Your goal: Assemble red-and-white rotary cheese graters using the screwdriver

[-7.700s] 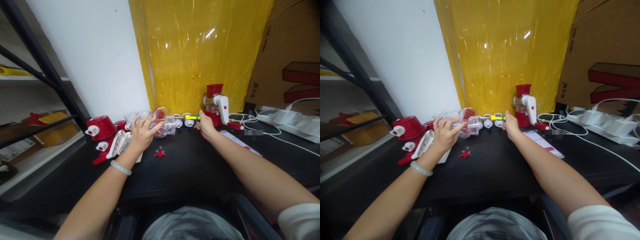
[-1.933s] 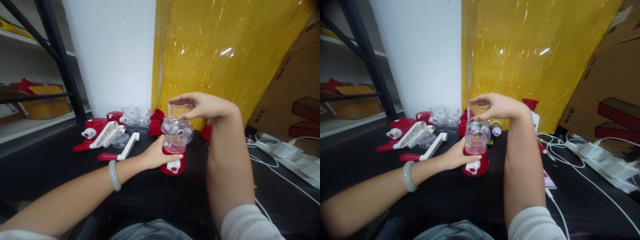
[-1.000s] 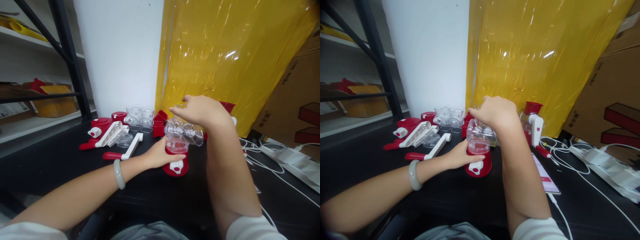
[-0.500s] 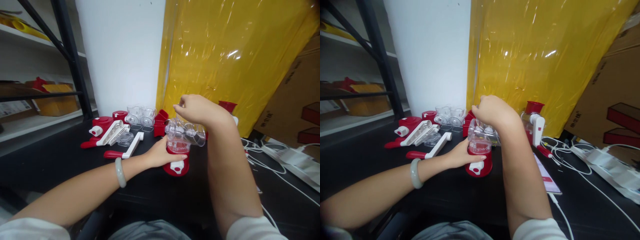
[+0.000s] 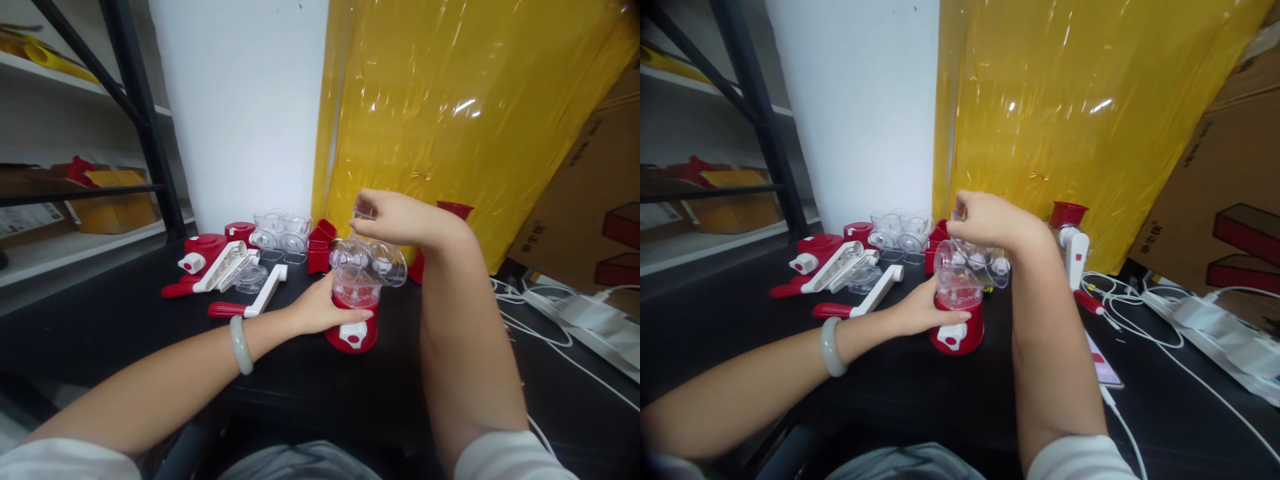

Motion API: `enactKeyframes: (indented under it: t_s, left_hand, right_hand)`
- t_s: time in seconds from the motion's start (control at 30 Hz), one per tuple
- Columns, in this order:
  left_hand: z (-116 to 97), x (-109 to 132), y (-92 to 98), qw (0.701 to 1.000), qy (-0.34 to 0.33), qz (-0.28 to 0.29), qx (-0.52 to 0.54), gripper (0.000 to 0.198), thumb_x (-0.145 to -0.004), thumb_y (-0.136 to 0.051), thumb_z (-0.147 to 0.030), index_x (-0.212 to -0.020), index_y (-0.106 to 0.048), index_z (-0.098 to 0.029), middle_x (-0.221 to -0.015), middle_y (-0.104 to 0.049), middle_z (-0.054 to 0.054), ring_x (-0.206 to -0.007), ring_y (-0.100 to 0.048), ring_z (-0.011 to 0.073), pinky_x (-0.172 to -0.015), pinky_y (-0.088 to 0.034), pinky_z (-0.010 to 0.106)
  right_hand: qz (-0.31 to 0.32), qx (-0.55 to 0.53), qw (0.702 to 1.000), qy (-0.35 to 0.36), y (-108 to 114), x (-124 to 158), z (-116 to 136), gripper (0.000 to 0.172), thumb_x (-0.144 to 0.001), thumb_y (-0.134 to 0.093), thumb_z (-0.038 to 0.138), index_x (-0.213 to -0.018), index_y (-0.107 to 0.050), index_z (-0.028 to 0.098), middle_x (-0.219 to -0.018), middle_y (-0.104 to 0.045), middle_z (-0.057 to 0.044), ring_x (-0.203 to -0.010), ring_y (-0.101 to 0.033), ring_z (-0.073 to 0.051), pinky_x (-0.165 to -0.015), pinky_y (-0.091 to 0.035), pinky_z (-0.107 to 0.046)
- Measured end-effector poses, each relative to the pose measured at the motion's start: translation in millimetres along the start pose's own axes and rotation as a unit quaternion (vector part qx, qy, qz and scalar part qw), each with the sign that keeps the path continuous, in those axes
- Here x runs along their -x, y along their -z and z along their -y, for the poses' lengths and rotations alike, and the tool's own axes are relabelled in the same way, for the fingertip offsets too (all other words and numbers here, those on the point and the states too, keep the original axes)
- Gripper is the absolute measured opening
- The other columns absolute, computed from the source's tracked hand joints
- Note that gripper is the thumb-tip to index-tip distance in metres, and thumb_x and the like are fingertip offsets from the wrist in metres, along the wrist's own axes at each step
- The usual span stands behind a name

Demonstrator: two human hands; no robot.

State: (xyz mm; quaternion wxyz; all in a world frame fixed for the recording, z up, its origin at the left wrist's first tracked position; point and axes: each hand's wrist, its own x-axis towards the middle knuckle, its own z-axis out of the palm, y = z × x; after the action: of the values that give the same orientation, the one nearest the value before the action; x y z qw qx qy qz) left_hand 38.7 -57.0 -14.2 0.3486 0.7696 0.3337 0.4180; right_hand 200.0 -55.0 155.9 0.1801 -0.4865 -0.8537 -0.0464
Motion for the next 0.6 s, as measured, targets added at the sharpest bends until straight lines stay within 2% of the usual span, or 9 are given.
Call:
enactKeyframes:
  t_s: [0.1,0.23,0.37,0.6]
  left_hand:
    - [-1.0,1.0,0.4,1.000,0.014,-0.007,-0.011,0.068,-0.069,-0.082,-0.045,-0.127,-0.056,-0.020,-0.125,-0.067,0.011,-0.115,-0.063,0.0295,-0.102,-0.047,0.047]
    - [-2.2,1.9,0.9,1.000,0.022,-0.004,-0.014,0.070,-0.068,-0.082,-0.046,-0.126,-0.055,-0.020,-0.123,-0.067,0.011,-0.112,-0.065,0.0284,-0.101,-0.049,0.044]
    - [-3.1,1.5,0.9,1.000,0.022,-0.004,-0.016,0.072,-0.067,-0.083,-0.046,-0.127,-0.053,-0.019,-0.123,-0.067,0.011,-0.112,-0.065,0.0286,-0.101,-0.049,0.045]
    - [-4.1,1.9,-0.5,1.000,0.022,-0.006,-0.007,0.069,-0.069,-0.082,-0.045,-0.126,-0.052,-0.020,-0.122,-0.068,0.011,-0.111,-0.065,0.0281,-0.100,-0.049,0.045]
  right_hand:
    - [-0.009,0.021,0.999,-0.025,-2.6,-0.7,3.7,0.036,-0.080,-0.053,0.038,-0.108,-0.062,0.018,-0.105,-0.069,-0.013,-0.086,-0.062,-0.023,-0.072,-0.046,-0.031]
    - [-0.047,0.056,0.993,-0.092,-7.4,1.1,16.8,0.040,-0.083,-0.049,0.042,-0.106,-0.066,0.014,-0.106,-0.070,-0.018,-0.093,-0.064,-0.029,-0.074,-0.047,-0.036]
    - [-0.056,0.059,0.986,-0.147,-8.0,3.5,28.5,0.040,-0.083,-0.049,0.044,-0.101,-0.071,0.015,-0.105,-0.070,-0.021,-0.097,-0.066,-0.035,-0.075,-0.048,-0.041]
    - [-0.076,0.053,0.985,-0.147,-9.1,0.6,28.7,0.040,-0.083,-0.051,0.046,-0.097,-0.073,0.015,-0.095,-0.071,-0.020,-0.099,-0.066,-0.036,-0.077,-0.050,-0.043]
